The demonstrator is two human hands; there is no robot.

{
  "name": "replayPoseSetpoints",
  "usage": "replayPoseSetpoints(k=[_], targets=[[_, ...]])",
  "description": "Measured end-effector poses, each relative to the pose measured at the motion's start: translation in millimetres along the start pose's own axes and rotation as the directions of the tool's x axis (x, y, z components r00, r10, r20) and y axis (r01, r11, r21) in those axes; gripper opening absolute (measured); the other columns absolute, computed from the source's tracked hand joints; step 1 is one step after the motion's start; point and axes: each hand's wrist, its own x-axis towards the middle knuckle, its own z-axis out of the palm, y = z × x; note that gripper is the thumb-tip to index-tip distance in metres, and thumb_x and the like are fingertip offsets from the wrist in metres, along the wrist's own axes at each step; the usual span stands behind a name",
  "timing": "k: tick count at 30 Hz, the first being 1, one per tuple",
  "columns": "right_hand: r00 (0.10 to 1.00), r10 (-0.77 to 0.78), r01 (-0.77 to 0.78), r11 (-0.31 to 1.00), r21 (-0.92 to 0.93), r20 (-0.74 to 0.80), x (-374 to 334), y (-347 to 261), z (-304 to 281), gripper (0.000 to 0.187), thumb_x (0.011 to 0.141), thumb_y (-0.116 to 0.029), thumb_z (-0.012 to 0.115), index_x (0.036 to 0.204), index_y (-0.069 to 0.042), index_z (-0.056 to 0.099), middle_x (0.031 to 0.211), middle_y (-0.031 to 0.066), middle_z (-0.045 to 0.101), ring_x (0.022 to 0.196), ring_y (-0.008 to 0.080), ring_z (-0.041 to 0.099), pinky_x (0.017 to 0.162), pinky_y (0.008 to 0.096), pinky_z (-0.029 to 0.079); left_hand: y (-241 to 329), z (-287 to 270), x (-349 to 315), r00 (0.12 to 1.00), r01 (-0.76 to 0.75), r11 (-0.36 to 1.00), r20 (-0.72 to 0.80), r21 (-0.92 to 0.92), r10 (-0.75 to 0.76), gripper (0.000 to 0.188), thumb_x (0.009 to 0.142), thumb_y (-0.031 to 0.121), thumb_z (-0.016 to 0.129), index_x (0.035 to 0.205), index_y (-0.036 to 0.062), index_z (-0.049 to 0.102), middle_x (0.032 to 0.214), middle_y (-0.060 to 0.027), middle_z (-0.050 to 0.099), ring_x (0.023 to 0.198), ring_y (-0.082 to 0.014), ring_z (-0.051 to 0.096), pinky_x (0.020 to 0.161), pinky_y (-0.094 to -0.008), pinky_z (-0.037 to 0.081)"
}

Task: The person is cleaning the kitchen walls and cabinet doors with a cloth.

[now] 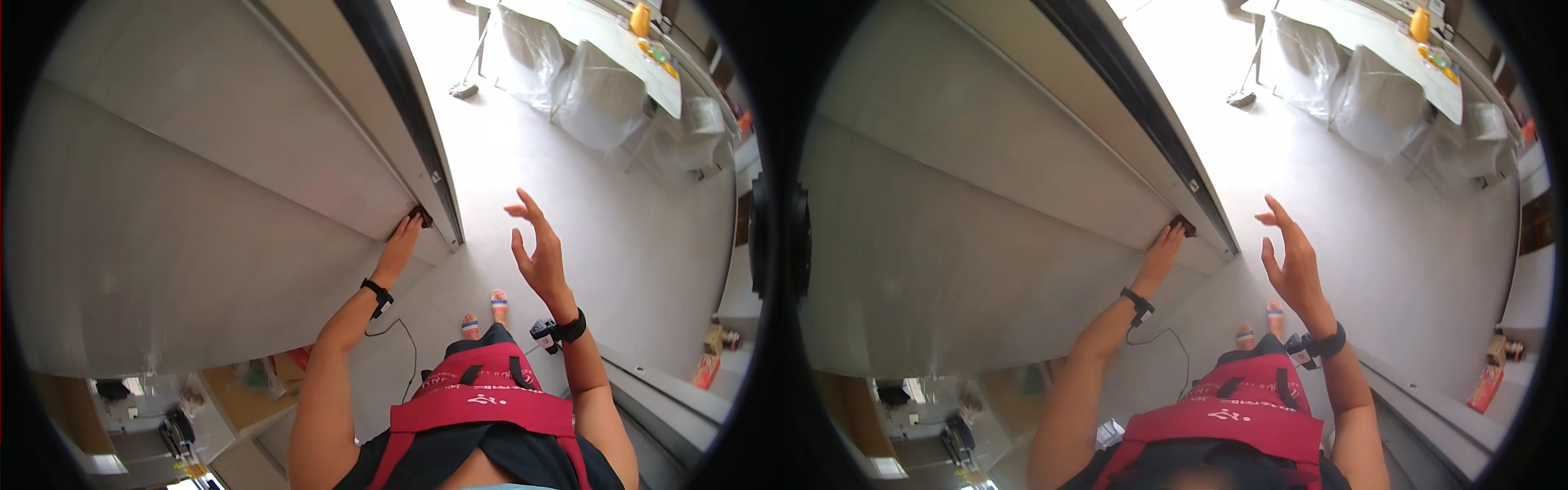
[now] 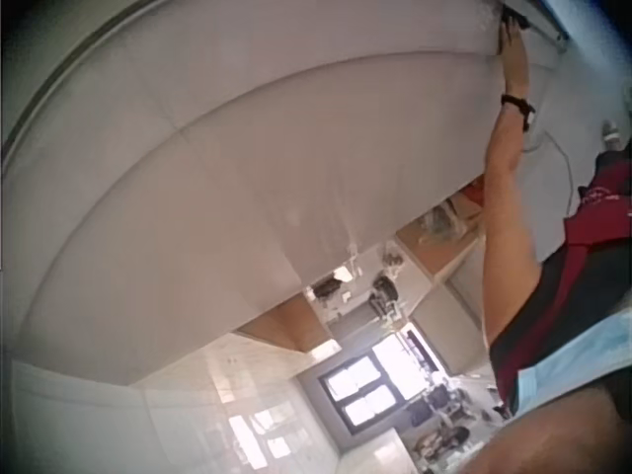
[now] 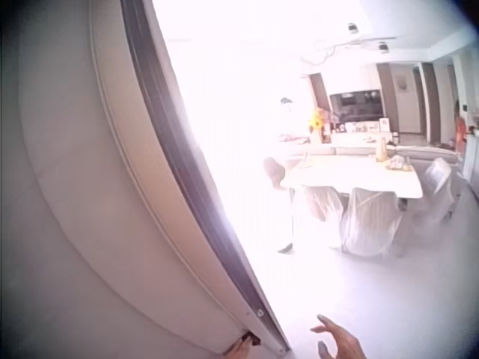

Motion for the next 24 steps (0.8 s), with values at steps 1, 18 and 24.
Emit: replayPoseSetpoints(k=[1,18,24], targets=[[1.000,0.019,-0.019,1.000,0.016,0.012,-8,3,-5,0.067,0.089,0.006,0.058,0.152,-0.010,0.041,0.118,0.0126,0.069,0.112,0.0285,0.066,0.098,0.0410,0.051,1,6,2,0.997,0.065,0.992,-0.028,-0.105,-0.068,0.062,0.097,0.026,0.048,0.154,0.0046,0.038,0.163,-0.0048,0.032,0.153,-0.0234,0.023,0.127,-0.0447,0.013],[0.913,0.399,-0.408,0.899,0.158,0.087,-88,80,5,0.055,0.091,0.007,0.055,0.141,-0.015,0.053,0.101,0.0083,0.074,0.097,0.0261,0.072,0.084,0.0352,0.055,-115,22,-22,0.922,0.314,0.846,-0.076,-0.432,-0.381,0.053,0.094,0.012,0.053,0.144,-0.0037,0.046,0.156,-0.0203,0.038,0.149,-0.0382,0.029,0.123,-0.0524,0.025],[0.742,0.664,-0.670,0.737,0.089,0.089,-177,141,12,0.048,0.093,0.006,0.052,0.138,-0.010,0.057,0.098,0.0098,0.074,0.094,0.0240,0.072,0.082,0.0353,0.055,70,100,1,0.997,0.070,0.823,0.070,-0.564,-0.036,0.051,0.095,0.014,0.047,0.143,-0.0051,0.048,0.155,-0.0169,0.040,0.149,-0.0323,0.030,0.126,-0.0449,0.021]])
